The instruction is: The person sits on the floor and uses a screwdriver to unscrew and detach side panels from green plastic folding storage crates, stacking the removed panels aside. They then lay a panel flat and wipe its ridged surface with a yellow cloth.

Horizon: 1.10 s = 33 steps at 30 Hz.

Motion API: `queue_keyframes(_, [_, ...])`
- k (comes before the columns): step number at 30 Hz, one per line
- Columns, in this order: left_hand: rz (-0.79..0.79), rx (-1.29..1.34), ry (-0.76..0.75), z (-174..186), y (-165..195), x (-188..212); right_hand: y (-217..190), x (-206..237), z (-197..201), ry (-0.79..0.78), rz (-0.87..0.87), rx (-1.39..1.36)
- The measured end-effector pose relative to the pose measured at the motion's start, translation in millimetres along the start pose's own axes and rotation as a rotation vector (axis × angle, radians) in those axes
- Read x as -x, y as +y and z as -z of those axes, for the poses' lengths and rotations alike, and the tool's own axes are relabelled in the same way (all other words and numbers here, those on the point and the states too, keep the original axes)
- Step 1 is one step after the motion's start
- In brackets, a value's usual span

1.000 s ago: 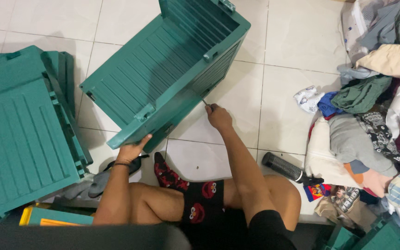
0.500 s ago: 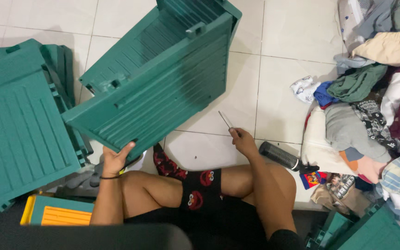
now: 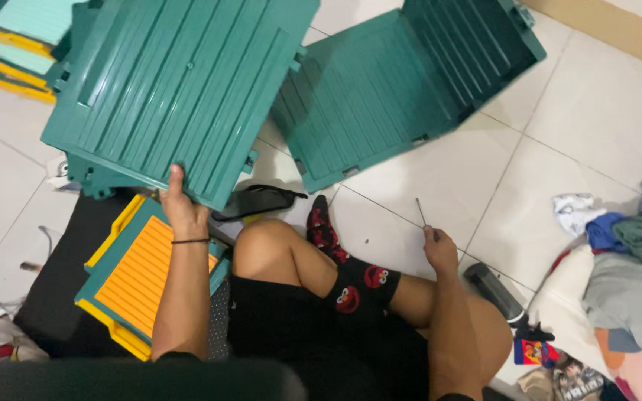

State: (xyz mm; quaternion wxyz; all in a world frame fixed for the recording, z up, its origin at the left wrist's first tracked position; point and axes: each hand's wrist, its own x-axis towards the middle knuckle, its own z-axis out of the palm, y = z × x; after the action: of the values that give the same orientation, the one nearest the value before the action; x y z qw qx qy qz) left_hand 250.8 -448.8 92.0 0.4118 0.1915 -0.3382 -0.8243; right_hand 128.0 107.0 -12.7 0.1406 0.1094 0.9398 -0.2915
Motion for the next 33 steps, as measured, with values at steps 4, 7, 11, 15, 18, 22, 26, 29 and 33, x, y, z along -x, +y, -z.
queue_keyframes(4, [-0.01, 0.11, 0.09, 27.9, 20.7, -35.3, -23.2, 15.3, -6.5, -0.022, 0.02, 0.002])
queue_keyframes(7, [-0.017, 0.148, 0.164, 42.1, 23.2, -57.3, -37.6, 18.3, -11.8, -0.06, -0.04, -0.048])
queue_keyframes(11, [0.007, 0.153, 0.257, 50.5, 24.3, -72.5, -47.5, 16.2, -21.5, -0.028, 0.012, -0.025])
queue_keyframes(15, [-0.003, 0.122, 0.341, 51.7, 20.9, -78.6, -52.4, 14.1, -29.4, -0.04, -0.028, -0.027])
queue_keyframes(18, [-0.125, -0.025, 0.379, 52.2, 9.2, -86.0, -55.1, 10.0, -31.2, -0.018, 0.002, -0.047])
queue_keyframes(22, [-0.343, -0.433, 0.474, 53.0, -5.1, -93.7, -55.3, -0.3, -30.1, -0.037, -0.012, -0.039])
queue_keyframes(26, [-0.394, -0.791, 0.863, 46.4, -20.0, -73.9, -53.9, -12.0, -28.1, 0.007, 0.052, -0.033])
queue_keyframes(29, [-0.713, -1.168, 0.47, 10.4, -36.0, -39.6, -56.1, -19.8, -28.2, 0.023, 0.05, -0.096])
queue_keyframes(33, [-0.58, -1.244, -0.435, -73.7, -101.2, 7.2, -59.8, -27.6, -25.5, 0.033, 0.034, -0.203])
